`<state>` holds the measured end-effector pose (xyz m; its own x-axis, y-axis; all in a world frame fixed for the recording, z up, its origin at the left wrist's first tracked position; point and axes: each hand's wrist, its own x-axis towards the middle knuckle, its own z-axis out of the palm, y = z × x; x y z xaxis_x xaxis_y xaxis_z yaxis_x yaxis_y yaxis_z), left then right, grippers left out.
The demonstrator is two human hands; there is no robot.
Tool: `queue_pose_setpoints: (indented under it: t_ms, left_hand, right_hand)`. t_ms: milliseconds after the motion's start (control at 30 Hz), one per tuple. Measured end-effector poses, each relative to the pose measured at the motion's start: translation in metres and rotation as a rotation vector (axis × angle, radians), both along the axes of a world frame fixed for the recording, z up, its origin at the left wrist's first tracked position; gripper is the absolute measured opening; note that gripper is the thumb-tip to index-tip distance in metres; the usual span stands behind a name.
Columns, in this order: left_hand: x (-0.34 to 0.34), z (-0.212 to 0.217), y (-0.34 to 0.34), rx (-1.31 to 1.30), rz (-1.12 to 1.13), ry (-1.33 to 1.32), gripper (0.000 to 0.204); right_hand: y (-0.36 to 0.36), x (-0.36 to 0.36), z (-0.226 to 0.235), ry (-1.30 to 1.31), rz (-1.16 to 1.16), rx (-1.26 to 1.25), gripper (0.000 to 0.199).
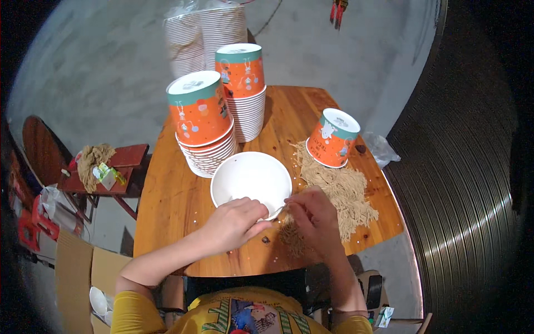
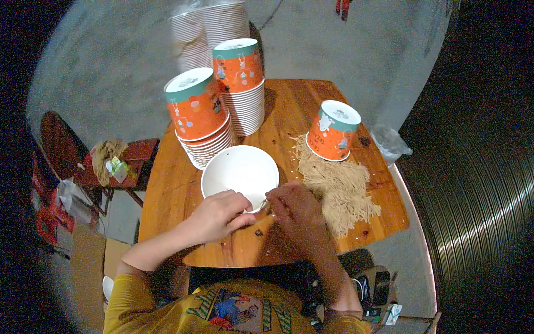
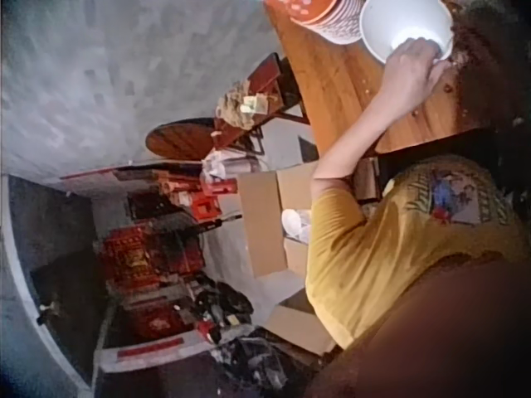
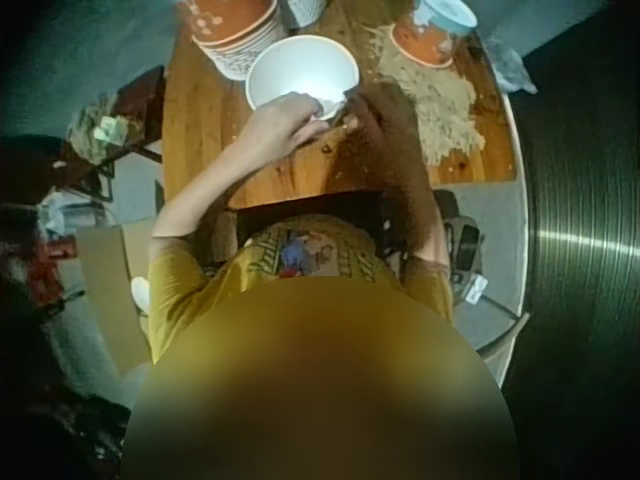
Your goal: Sorting through fibrous material and placing it into small white bowls within decorative paper cups.
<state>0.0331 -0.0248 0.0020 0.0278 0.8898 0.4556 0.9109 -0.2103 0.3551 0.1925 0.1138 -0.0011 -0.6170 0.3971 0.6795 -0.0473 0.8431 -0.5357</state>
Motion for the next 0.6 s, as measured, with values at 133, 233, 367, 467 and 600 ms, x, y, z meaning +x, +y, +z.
queue_pose_setpoints:
  t_ms: [133,233,367,467,600]
  left_hand:
    - [0.002,0.007,-0.003,0.008,0.052,-0.147,0.023]
    - [0.009,0.012,0.000,0.014,0.095,-0.276,0.021]
    - [0.007,0.000,0.008,0.078,0.088,-0.224,0.015]
    - [0.010,0.002,0.009,0.075,0.084,-0.275,0.013]
    - [0.007,0.001,0.012,0.037,0.077,-0.299,0.013]
  right_hand:
    - [0.000,-0.008,-0.003,-0.018,0.069,-0.095,0.006]
    - [-0.005,-0.013,-0.007,-0.059,0.119,-0.251,0.007]
    - [-0.010,-0.015,-0.002,-0.072,0.102,-0.303,0.007]
    - [-0.011,-0.014,-0.003,-0.079,0.072,-0.478,0.007]
    - [-0.011,-0.010,-0.001,-0.060,0.089,-0.529,0.005]
